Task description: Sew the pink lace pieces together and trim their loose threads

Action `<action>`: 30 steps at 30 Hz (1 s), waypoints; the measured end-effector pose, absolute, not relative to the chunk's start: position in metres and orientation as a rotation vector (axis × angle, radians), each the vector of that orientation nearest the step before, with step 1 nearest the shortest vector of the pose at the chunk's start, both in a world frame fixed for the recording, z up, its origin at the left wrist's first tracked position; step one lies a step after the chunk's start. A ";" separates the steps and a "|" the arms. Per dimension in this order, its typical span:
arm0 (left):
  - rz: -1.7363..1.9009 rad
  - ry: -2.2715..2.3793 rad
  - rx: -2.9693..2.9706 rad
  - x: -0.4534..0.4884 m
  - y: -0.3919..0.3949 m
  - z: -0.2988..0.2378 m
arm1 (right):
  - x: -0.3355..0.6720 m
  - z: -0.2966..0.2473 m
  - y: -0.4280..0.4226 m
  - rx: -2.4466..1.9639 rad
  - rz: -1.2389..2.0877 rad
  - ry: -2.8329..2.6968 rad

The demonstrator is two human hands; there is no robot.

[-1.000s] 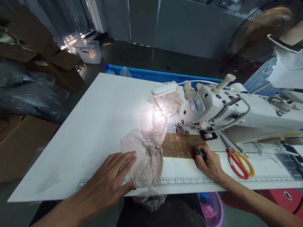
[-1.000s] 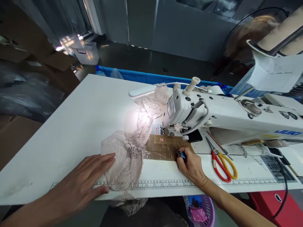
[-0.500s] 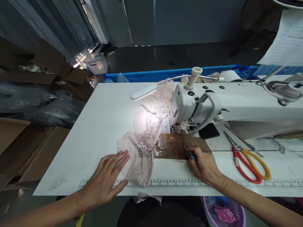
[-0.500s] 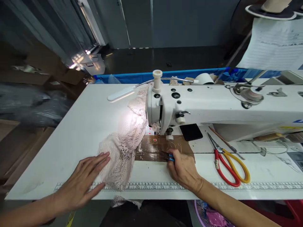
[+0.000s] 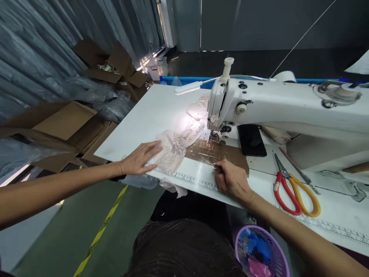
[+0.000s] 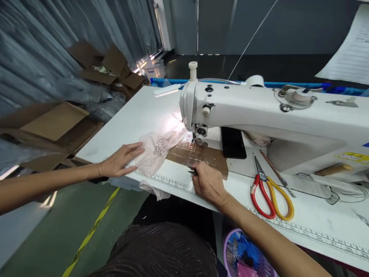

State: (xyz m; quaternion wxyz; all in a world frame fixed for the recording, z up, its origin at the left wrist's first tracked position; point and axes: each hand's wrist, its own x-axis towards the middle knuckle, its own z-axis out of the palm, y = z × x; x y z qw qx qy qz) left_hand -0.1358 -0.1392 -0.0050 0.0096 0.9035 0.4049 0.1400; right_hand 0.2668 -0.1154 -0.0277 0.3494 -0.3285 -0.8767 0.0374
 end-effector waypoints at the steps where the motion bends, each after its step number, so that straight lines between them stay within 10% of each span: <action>1: 0.490 1.316 2.811 -0.136 -0.140 -0.007 | 0.268 -0.028 -0.115 -0.847 0.102 -2.277; 11: 1.645 2.174 2.165 -0.080 -0.233 -0.085 | 0.271 -0.027 -0.119 -0.908 0.119 -2.189; 30: 1.338 1.083 0.550 0.028 -0.282 -0.067 | 0.178 -0.086 -0.274 -1.166 0.966 -1.712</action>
